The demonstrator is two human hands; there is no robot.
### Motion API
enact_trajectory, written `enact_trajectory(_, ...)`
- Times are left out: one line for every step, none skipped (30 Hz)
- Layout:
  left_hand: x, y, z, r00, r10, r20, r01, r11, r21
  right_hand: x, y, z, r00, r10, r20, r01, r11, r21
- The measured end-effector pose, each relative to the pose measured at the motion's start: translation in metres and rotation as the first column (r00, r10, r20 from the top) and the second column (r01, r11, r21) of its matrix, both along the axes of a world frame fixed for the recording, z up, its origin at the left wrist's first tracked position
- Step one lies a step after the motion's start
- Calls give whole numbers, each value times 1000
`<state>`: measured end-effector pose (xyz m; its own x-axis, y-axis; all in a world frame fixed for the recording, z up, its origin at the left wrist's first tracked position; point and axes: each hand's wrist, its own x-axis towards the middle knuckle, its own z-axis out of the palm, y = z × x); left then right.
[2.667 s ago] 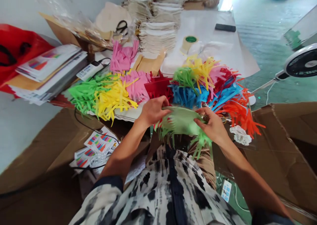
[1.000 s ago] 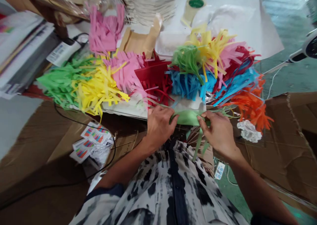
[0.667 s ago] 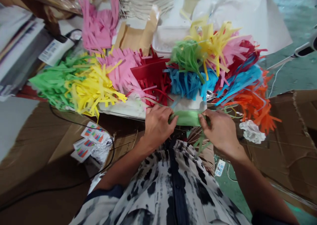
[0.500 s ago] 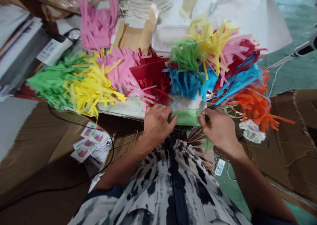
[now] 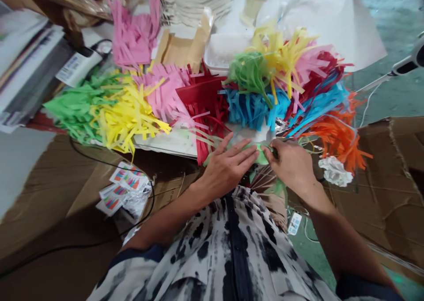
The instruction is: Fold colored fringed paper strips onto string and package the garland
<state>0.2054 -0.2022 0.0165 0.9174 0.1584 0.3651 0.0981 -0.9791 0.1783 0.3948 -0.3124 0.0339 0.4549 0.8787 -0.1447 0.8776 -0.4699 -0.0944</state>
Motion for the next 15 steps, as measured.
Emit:
enact_trajectory(0,-2,-1,1000,-14,-24,14,1000,-4,1,0,0,1000,0,7,0,1000,5)
enact_trajectory(-1,-4,-2,999,-16,-46,15,1000,-9,3,-1,0,1000,-3,20,3,1000,14)
enact_trajectory(-1,-5,-4,998,-13,-65,12,1000,-13,6,-2,1,999,-8,43,6,1000,29)
enact_trajectory(-3,-6,-5,997,-11,-78,10,1000,-13,11,-5,2,997,-15,77,11,998,54)
enact_trajectory(-4,-7,-7,996,-11,-90,10,1000,-12,15,-9,4,992,-28,124,18,996,87)
enact_trajectory(-5,-7,-8,995,-10,-99,9,1000,-10,20,-14,6,982,-49,182,25,991,129)
enact_trajectory(-6,-8,-8,994,-8,-107,7,1000,-9,23,-21,8,968,-65,241,22,984,176)
enact_trajectory(-7,-8,-8,993,-7,-115,7,1000,-7,25,-28,10,953,-73,293,2,972,235)
enact_trajectory(-7,-8,-8,992,-7,-122,6,1000,-5,24,-35,11,942,-62,330,-41,954,296)
enact_trajectory(-7,-9,-8,992,-6,-130,6,1000,-3,21,-43,11,936,-18,350,-111,932,346)
enact_trajectory(-7,-9,-8,991,-5,-136,5,1000,0,15,-50,9,933,62,353,-203,904,377)
enact_trajectory(-7,-10,-8,990,-4,-140,4,1000,3,8,-56,6,925,165,342,-301,869,394)
enact_trajectory(-6,-11,-8,990,-2,-142,4,1000,8,0,-61,2,907,272,321,-389,835,391)
enact_trajectory(-6,-11,-8,990,0,-143,2,1000,12,-7,-65,-3,887,350,300,-448,808,383)
enact_trajectory(-6,-12,-8,990,1,-144,0,1000,13,-13,-68,-8,875,392,283,-477,796,373)
